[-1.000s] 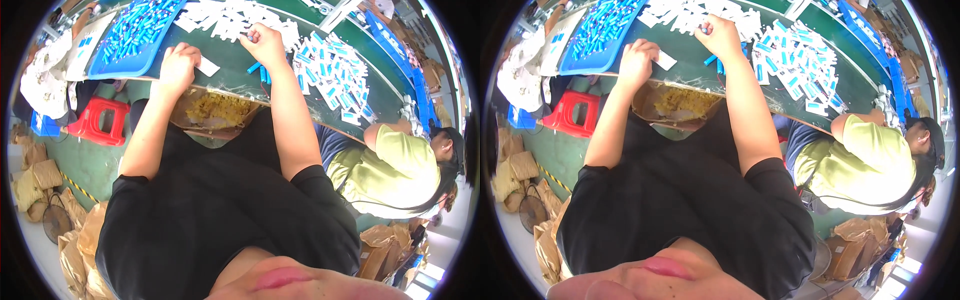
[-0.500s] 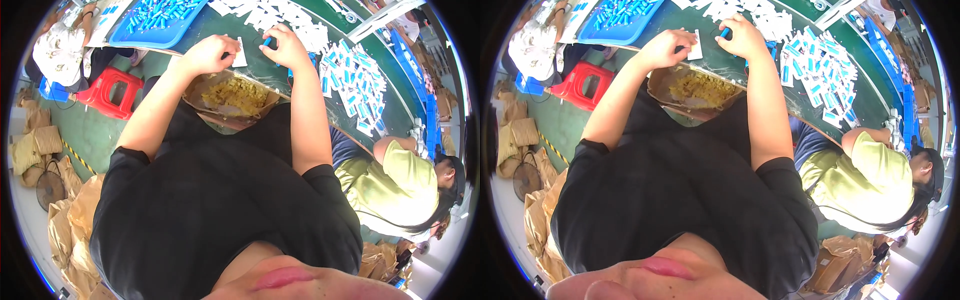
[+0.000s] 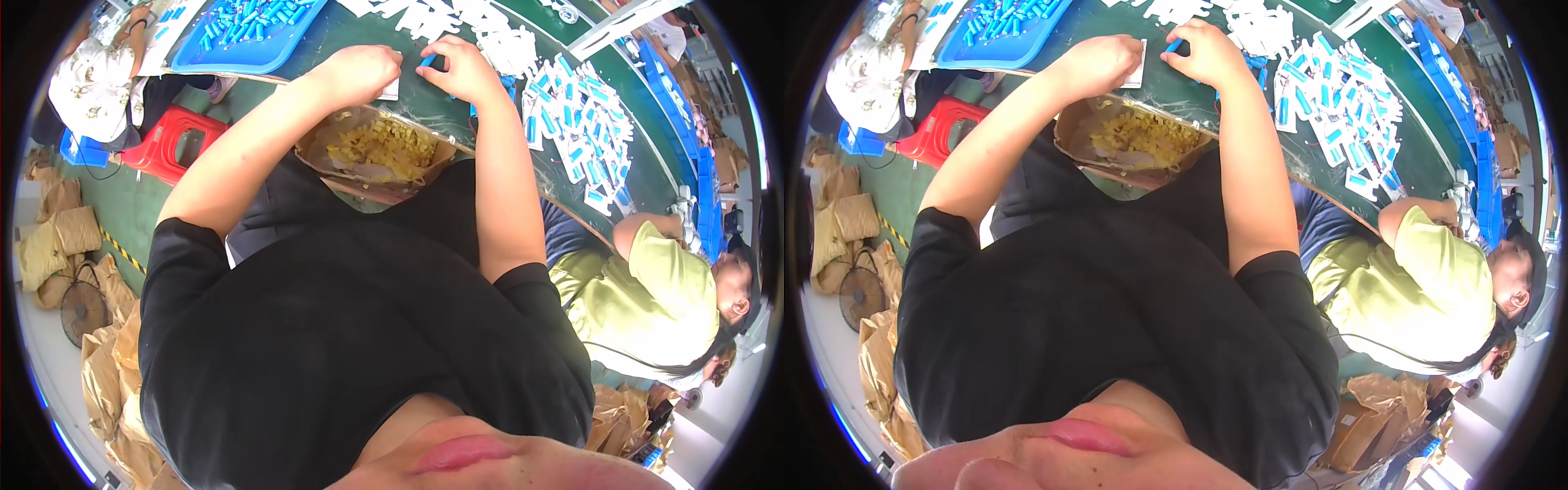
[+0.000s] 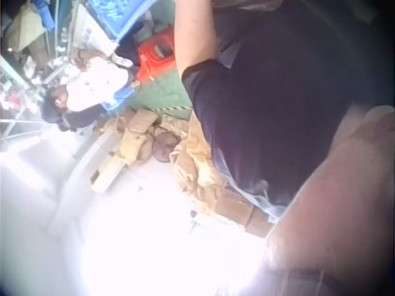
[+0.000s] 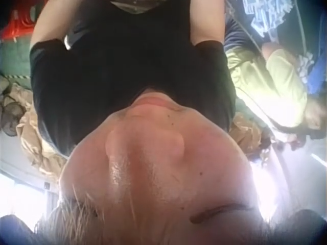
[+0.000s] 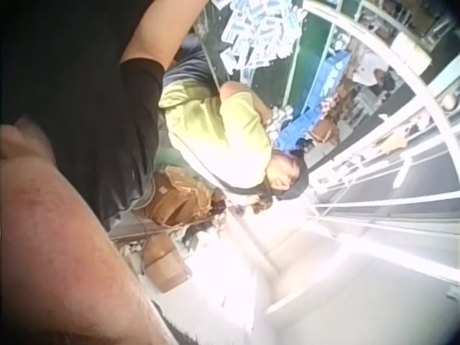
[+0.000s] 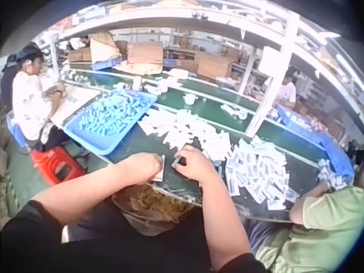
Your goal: The person assembles small electronic components into white plastic housings by hand at a factory workbench.
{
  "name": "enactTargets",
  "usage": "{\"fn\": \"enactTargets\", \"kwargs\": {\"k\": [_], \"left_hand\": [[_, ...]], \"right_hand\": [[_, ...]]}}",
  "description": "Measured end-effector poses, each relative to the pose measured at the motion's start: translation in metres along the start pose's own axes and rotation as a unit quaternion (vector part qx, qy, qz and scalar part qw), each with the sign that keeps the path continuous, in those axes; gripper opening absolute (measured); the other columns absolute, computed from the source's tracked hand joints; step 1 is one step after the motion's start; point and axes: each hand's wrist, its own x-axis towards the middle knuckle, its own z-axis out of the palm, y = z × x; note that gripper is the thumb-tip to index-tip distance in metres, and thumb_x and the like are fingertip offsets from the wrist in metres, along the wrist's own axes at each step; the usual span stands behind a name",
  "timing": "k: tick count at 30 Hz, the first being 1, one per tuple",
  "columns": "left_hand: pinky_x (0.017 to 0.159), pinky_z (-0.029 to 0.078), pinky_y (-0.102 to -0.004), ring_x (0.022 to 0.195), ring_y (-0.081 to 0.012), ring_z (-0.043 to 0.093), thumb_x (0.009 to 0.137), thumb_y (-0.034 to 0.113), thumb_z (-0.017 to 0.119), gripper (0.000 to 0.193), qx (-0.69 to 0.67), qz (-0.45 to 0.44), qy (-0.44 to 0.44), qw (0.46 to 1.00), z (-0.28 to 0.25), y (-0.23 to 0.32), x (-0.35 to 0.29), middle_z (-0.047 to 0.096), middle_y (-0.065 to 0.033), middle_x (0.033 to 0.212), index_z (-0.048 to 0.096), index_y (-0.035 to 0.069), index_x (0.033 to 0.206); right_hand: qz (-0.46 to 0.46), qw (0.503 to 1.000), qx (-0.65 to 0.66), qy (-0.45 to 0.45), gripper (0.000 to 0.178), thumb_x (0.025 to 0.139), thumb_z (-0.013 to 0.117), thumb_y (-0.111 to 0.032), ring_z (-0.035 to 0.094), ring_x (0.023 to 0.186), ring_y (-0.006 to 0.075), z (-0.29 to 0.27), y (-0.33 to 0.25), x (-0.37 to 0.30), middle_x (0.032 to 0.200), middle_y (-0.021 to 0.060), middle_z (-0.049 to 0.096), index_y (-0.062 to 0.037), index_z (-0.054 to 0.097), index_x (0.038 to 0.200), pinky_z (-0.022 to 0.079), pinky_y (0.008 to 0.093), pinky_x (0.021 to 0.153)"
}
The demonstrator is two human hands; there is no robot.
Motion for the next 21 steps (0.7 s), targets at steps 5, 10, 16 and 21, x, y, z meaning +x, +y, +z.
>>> {"fn": "enactTargets", "kwargs": {"k": [5, 10, 16, 21], "left_hand": [[0.088, 0.059, -0.0463, 0.102, -0.0352, 0.071, 0.085, 0.005, 0.070, 0.010, 0.017, 0.083, 0.008, 0.996, 0.001, -0.011, 0.002, 0.067, -0.0122, 0.105, 0.068, 0.000, 0.093], [0.090, 0.057, -0.0473, 0.108, -0.0375, 0.069, 0.088, 0.003, 0.067, 0.010, -0.088, 0.047, 0.047, 0.994, 0.013, -0.024, 0.000, 0.067, -0.0140, 0.108, 0.063, -0.001, 0.097], [0.095, 0.058, -0.0419, 0.105, -0.0320, 0.073, 0.104, -0.001, 0.056, 0.007, -0.301, -0.059, 0.259, 0.916, 0.059, -0.033, -0.014, 0.068, -0.0153, 0.121, 0.056, 0.002, 0.111], [0.089, 0.064, -0.0382, 0.095, -0.0251, 0.079, 0.106, -0.005, 0.053, 0.008, -0.569, -0.062, 0.511, 0.642, 0.074, -0.034, -0.021, 0.075, -0.0158, 0.111, 0.060, -0.001, 0.107]], "right_hand": [[-0.011, 1.000, 0.012, 0.017, 0.030, 0.087, 0.087, -0.028, 0.060, 0.072, 0.0165, -0.002, -0.008, 0.004, 0.097, 0.0026, 0.067, -0.0117, 0.080, 0.111, 0.052, 0.0346, 0.068], [-0.028, 0.994, 0.068, 0.077, 0.030, 0.085, 0.089, -0.020, 0.058, 0.071, 0.0127, -0.003, -0.010, 0.005, 0.099, -0.0005, 0.068, -0.0104, 0.080, 0.112, 0.051, 0.0301, 0.066], [0.066, 0.979, 0.194, 0.020, 0.032, 0.085, 0.088, -0.010, 0.059, 0.077, 0.0047, 0.000, -0.013, 0.007, 0.112, -0.0025, 0.072, -0.0099, 0.079, 0.115, 0.049, 0.0221, 0.064], [-0.075, 0.968, 0.236, -0.040, 0.030, 0.084, 0.088, -0.009, 0.059, 0.080, 0.0062, 0.012, -0.032, 0.012, 0.119, -0.0003, 0.074, -0.0104, 0.079, 0.113, 0.048, 0.0227, 0.066]]}}
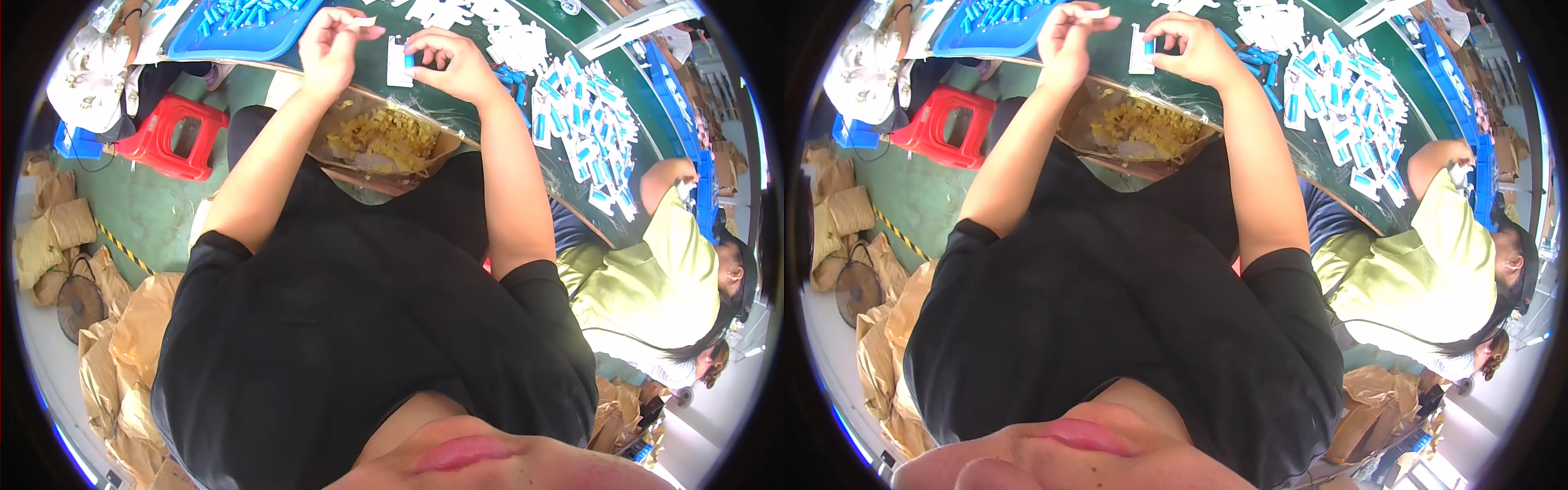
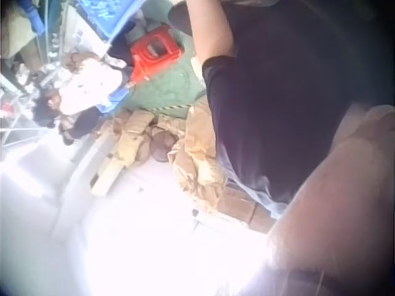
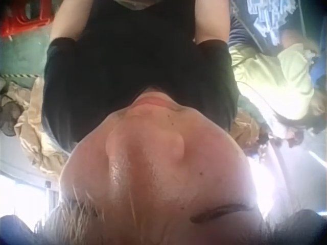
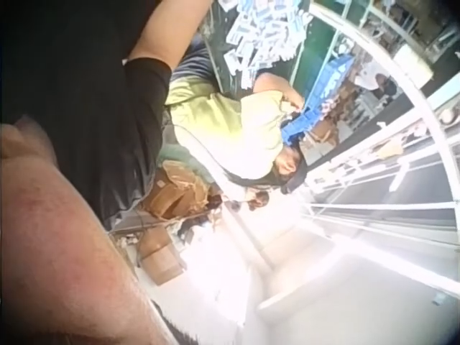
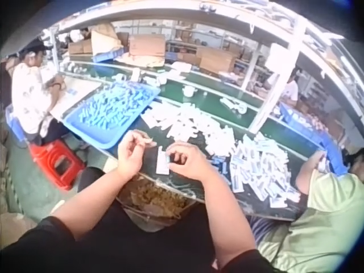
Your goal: The person assembles small electronic components into white plastic housings by hand at a factory workbench.
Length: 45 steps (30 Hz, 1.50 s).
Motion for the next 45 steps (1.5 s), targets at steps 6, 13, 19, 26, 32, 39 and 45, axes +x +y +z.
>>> {"fn": "enactTargets", "kwargs": {"k": [6, 13, 19, 26, 32, 39, 45], "left_hand": [[0.072, 0.061, -0.0354, 0.078, -0.0242, 0.076, 0.095, 0.004, 0.063, 0.004, -0.086, -0.286, -0.299, 0.906, -0.036, 0.083, -0.023, 0.077, -0.0177, 0.106, 0.063, 0.002, 0.098], [0.065, 0.061, -0.0375, 0.071, -0.0235, 0.077, 0.093, 0.011, 0.065, 0.012, 0.270, -0.466, -0.322, 0.779, -0.064, -0.018, -0.097, 0.077, -0.0110, 0.084, 0.069, 0.000, 0.096], [0.114, 0.048, -0.0558, 0.143, -0.0437, 0.050, 0.087, 0.026, 0.078, 0.060, 0.649, -0.263, -0.346, 0.624, -0.097, -0.078, -0.184, 0.056, -0.0185, 0.149, 0.063, 0.015, 0.144], [0.080, 0.058, -0.0499, 0.085, -0.0411, 0.071, 0.086, 0.008, 0.063, 0.014, 0.212, -0.193, -0.527, 0.800, 0.021, 0.048, -0.064, 0.074, -0.0180, 0.086, 0.076, 0.003, 0.091], [0.080, 0.058, -0.0515, 0.093, -0.0422, 0.072, 0.082, 0.004, 0.065, 0.014, 0.469, -0.236, -0.676, 0.518, 0.086, 0.119, 0.008, 0.075, -0.0173, 0.090, 0.074, 0.007, 0.092], [0.083, 0.060, -0.0437, 0.094, -0.0348, 0.075, 0.090, -0.002, 0.061, 0.025, 0.110, -0.284, -0.695, 0.652, 0.028, 0.134, 0.004, 0.075, -0.0164, 0.098, 0.076, 0.002, 0.111], [0.070, 0.056, -0.0483, 0.082, -0.0389, 0.069, 0.085, -0.001, 0.063, 0.011, 0.103, 0.019, -0.423, 0.900, 0.095, 0.067, 0.089, 0.068, -0.0147, 0.087, 0.068, 0.003, 0.094]], "right_hand": [[0.009, 0.998, -0.037, -0.047, 0.029, 0.082, 0.090, -0.010, 0.062, 0.084, 0.0102, 0.002, -0.005, -0.002, 0.121, 0.0019, 0.075, -0.0079, 0.081, 0.110, 0.050, 0.0261, 0.071], [-0.034, 0.993, -0.101, -0.049, 0.044, 0.077, 0.097, -0.025, 0.072, 0.101, 0.0264, -0.006, -0.004, -0.010, 0.121, 0.0096, 0.074, -0.0049, 0.080, 0.112, 0.059, 0.0362, 0.091], [0.018, 0.986, -0.088, 0.141, 0.035, 0.082, 0.093, -0.020, 0.070, 0.099, 0.0190, -0.032, -0.024, -0.013, 0.121, 0.0073, 0.076, -0.0055, 0.079, 0.112, 0.059, 0.0327, 0.086], [0.276, 0.729, -0.539, 0.318, 0.038, 0.085, 0.086, -0.032, 0.071, 0.110, 0.0388, -0.177, 0.007, -0.116, 0.121, 0.0228, 0.074, -0.0051, 0.082, 0.111, 0.055, 0.0482, 0.101], [0.283, 0.746, -0.492, 0.350, 0.048, 0.083, 0.086, -0.041, 0.057, 0.129, 0.0441, -0.178, 0.000, -0.067, 0.132, 0.0257, 0.066, -0.0080, 0.082, 0.118, 0.045, 0.0507, 0.114], [0.276, 0.842, -0.353, 0.301, 0.053, 0.089, 0.085, -0.041, 0.071, 0.119, 0.0329, -0.238, 0.085, 0.023, 0.134, 0.0228, 0.071, -0.0109, 0.076, 0.131, 0.057, 0.0408, 0.100], [0.440, 0.828, -0.288, 0.195, 0.108, 0.080, 0.086, -0.045, 0.056, 0.146, 0.0392, -0.245, 0.269, 0.118, 0.157, 0.0288, 0.055, 0.0037, 0.037, 0.163, 0.046, 0.0453, 0.120]]}}
